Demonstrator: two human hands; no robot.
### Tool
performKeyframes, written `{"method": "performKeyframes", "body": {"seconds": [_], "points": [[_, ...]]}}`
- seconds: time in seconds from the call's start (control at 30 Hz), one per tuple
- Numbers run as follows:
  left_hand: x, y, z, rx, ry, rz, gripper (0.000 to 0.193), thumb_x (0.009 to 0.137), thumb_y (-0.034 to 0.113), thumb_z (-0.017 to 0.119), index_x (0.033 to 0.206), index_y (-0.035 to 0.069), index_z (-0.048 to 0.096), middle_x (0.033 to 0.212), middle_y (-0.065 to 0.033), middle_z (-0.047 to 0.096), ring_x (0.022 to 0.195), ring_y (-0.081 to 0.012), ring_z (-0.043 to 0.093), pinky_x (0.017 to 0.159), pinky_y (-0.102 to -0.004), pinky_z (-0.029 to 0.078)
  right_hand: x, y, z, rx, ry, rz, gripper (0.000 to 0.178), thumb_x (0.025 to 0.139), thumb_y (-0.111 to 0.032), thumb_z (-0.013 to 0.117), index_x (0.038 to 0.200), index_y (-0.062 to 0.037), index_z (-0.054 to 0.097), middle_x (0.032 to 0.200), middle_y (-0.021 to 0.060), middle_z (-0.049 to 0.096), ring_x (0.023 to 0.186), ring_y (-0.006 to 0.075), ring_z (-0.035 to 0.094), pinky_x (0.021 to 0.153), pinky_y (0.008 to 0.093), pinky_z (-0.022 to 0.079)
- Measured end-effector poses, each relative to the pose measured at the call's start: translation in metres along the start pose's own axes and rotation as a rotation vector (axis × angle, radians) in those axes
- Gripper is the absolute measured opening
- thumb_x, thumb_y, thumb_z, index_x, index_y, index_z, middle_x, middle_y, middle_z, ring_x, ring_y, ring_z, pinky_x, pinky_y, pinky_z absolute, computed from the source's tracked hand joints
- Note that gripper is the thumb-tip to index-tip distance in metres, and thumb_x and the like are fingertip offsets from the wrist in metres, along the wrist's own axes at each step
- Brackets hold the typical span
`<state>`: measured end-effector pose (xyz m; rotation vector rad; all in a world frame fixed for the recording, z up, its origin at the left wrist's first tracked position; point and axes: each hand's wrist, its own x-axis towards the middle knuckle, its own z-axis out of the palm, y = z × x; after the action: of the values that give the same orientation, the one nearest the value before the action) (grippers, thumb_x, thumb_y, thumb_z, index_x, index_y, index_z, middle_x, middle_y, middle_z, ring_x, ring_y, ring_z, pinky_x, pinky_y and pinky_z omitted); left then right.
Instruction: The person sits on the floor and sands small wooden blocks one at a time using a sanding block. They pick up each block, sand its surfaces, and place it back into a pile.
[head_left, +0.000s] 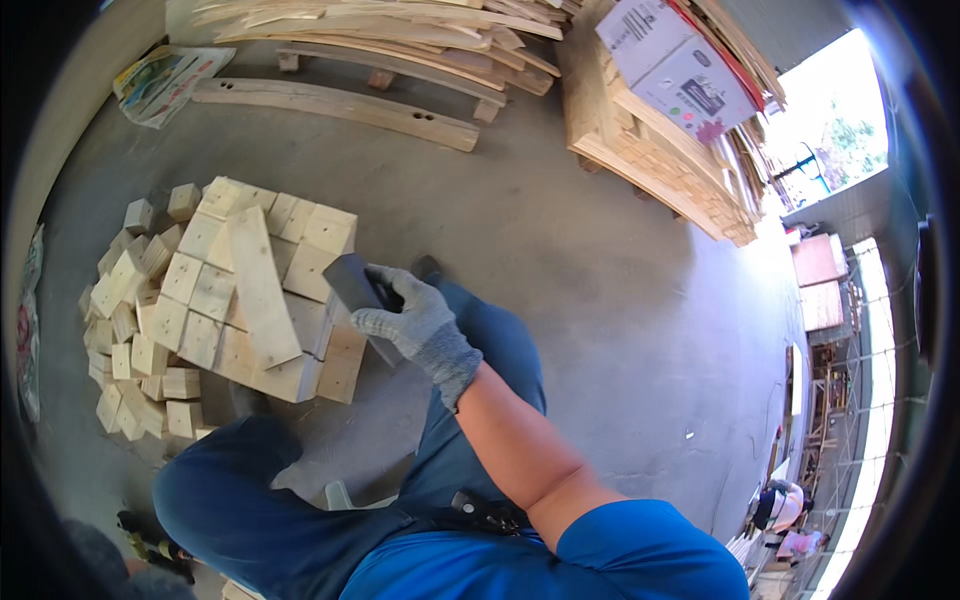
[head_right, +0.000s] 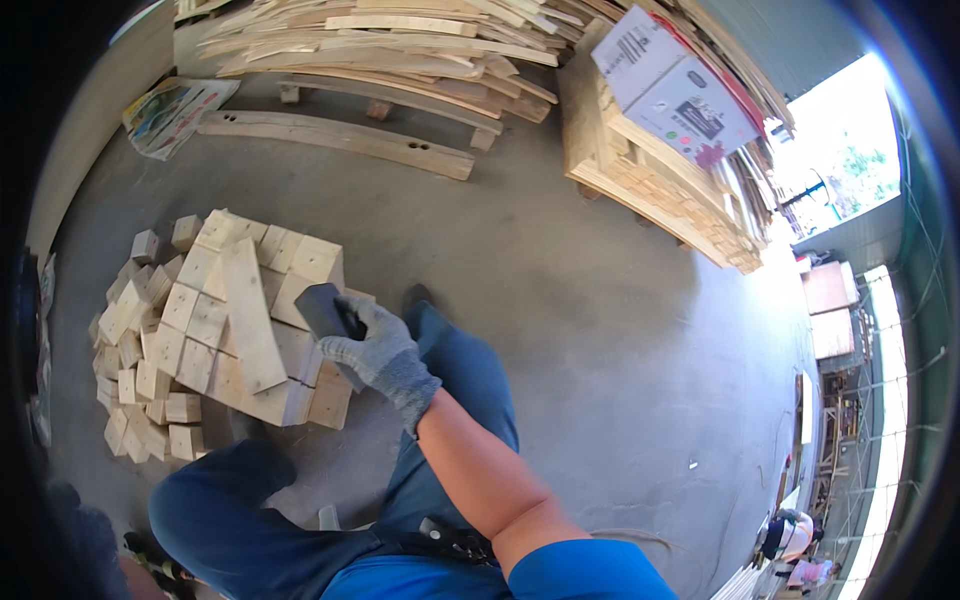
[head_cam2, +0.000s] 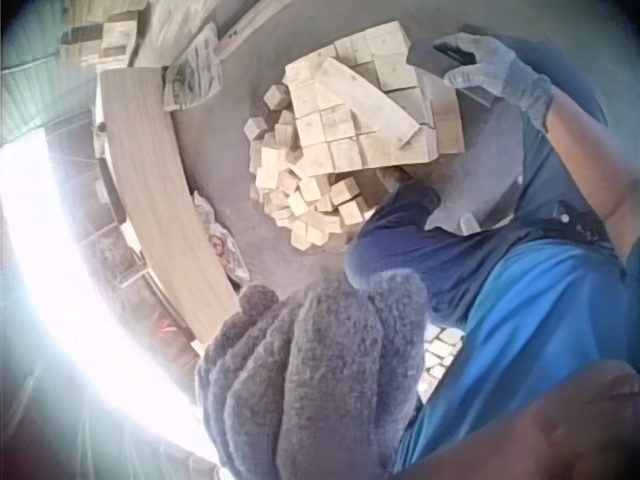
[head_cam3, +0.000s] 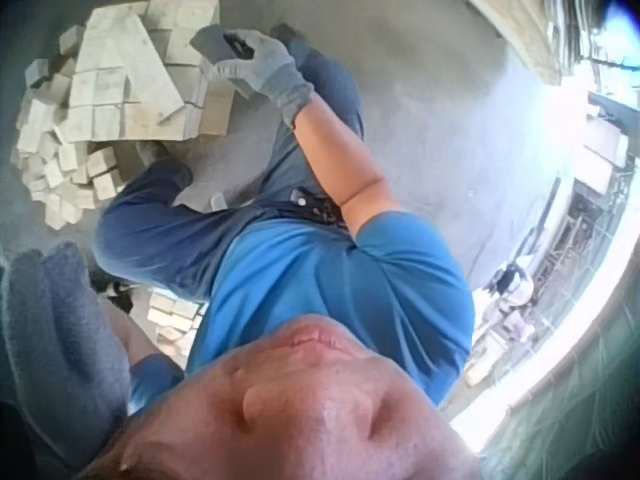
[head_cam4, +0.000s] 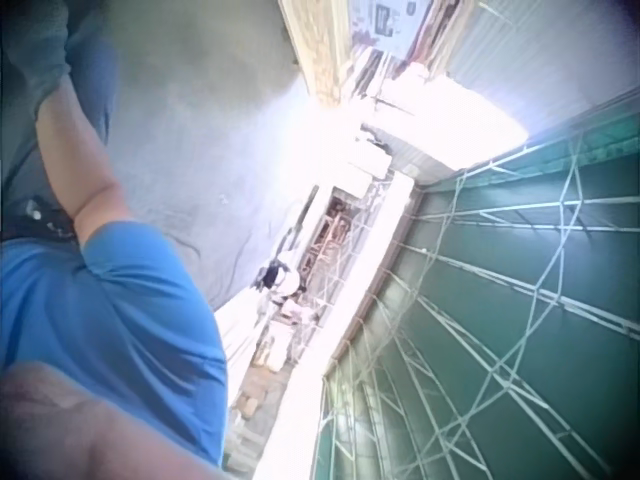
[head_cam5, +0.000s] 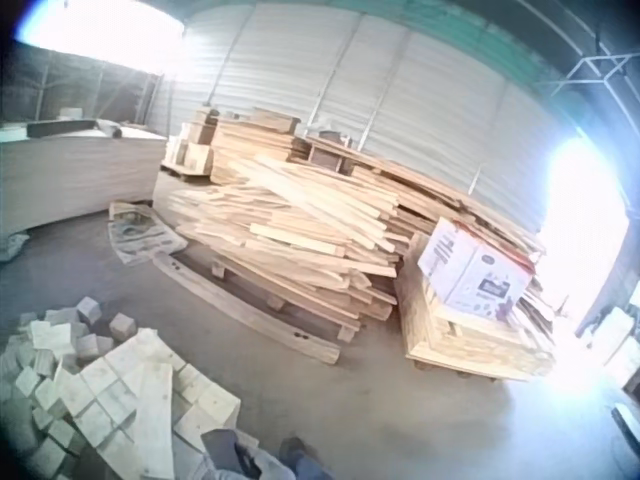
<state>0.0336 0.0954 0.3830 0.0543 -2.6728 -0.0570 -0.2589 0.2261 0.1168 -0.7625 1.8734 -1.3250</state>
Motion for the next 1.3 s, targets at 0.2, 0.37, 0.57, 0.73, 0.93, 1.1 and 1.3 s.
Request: {"method": "performKeyframes", "body": {"seconds": [0.2, 0.37, 0.57, 0.73, 0.93, 1.1, 1.3], "points": [[-0.025, -0.019, -0.022, 0.002, 0.082, -0.13, 0.025, 0.094, 0.008, 0.08, 0.115, -0.005, 0.076, 0.103, -0.0179, 0.077, 0.088, -0.0287, 0.077, 0.076, -0.0345, 0.061, -0.001, -0.005, 0.004, 0.053, 0.035, -0.042, 0.071, 0.085, -0.019, 0.092, 0.147, 0.0001, 0.063, 0.131, 0.0136, 0.075, 0.115, 0.0183, 0.072, 0.102, 0.0334, 0.058], [-0.089, -0.103, 0.033, -0.025, 0.151, -0.714, 0.024, 0.098, 0.007, 0.078, 0.12, -0.003, 0.076, 0.107, -0.0103, 0.077, 0.094, -0.0176, 0.072, 0.084, -0.031, 0.058, -0.001, -0.006, -0.005, -0.032, 0.093, -0.074, 0.067, 0.085, -0.025, 0.089, 0.141, 0.0035, 0.067, 0.127, 0.0144, 0.075, 0.113, 0.0213, 0.07, 0.1, 0.0363, 0.057], [-0.256, -0.189, 0.119, -0.125, 0.135, -1.336, 0.038, 0.095, 0.018, 0.08, 0.127, -0.002, 0.076, 0.114, -0.0115, 0.08, 0.101, -0.0163, 0.074, 0.091, -0.0323, 0.058, -0.004, 0.004, -0.013, 0.193, 0.06, 0.017, 0.064, 0.09, -0.012, 0.079, 0.148, 0.006, 0.06, 0.135, 0.0151, 0.071, 0.12, 0.0226, 0.068, 0.105, 0.0345, 0.053], [-0.419, -0.198, 0.209, -0.108, 0.043, -1.634, 0.071, 0.08, 0.028, 0.087, 0.14, -0.004, 0.067, 0.126, -0.0228, 0.077, 0.116, -0.0309, 0.076, 0.103, -0.0394, 0.059, 0.002, 0.005, -0.003, 0.186, 0.014, 0.014, 0.068, 0.091, -0.017, 0.078, 0.15, 0.0081, 0.057, 0.136, 0.0152, 0.07, 0.119, 0.0232, 0.068, 0.106, 0.0345, 0.053], [-0.471, -0.18, 0.294, -0.232, -0.037, -1.905, 0.098, 0.07, 0.034, 0.091, 0.153, -0.004, 0.054, 0.141, -0.0289, 0.068, 0.13, -0.0415, 0.066, 0.114, -0.0431, 0.052, 0.014, 0.015, 0.006, 0.066, 0.007, 0.071, 0.077, 0.087, -0.026, 0.081, 0.151, 0.0085, 0.056, 0.139, 0.0171, 0.067, 0.123, 0.0259, 0.066, 0.109, 0.0371, 0.05], [-0.468, -0.171, 0.325, -0.133, -0.213, -1.926, 0.114, 0.064, 0.036, 0.092, 0.16, 0.0, 0.043, 0.155, -0.0296, 0.054, 0.145, -0.0425, 0.053, 0.12, -0.0451, 0.047, 0.026, 0.023, 0.014, 0.001, -0.062, 0.106, 0.073, 0.093, -0.023, 0.078, 0.155, 0.0056, 0.052, 0.14, 0.0138, 0.066, 0.121, 0.0236, 0.065, 0.108, 0.0348, 0.051], [-0.497, -0.18, 0.358, -0.23, -0.233, -2.04, 0.121, 0.066, 0.042, 0.094, 0.163, 0.0, 0.037, 0.156, -0.0324, 0.051, 0.147, -0.0452, 0.05, 0.122, -0.0454, 0.045, 0.033, 0.027, 0.028, -0.098, -0.034, 0.163, 0.084, 0.082, -0.03, 0.077, 0.152, 0.0097, 0.053, 0.138, 0.0183, 0.067, 0.12, 0.0274, 0.066, 0.105, 0.0378, 0.053]]}}
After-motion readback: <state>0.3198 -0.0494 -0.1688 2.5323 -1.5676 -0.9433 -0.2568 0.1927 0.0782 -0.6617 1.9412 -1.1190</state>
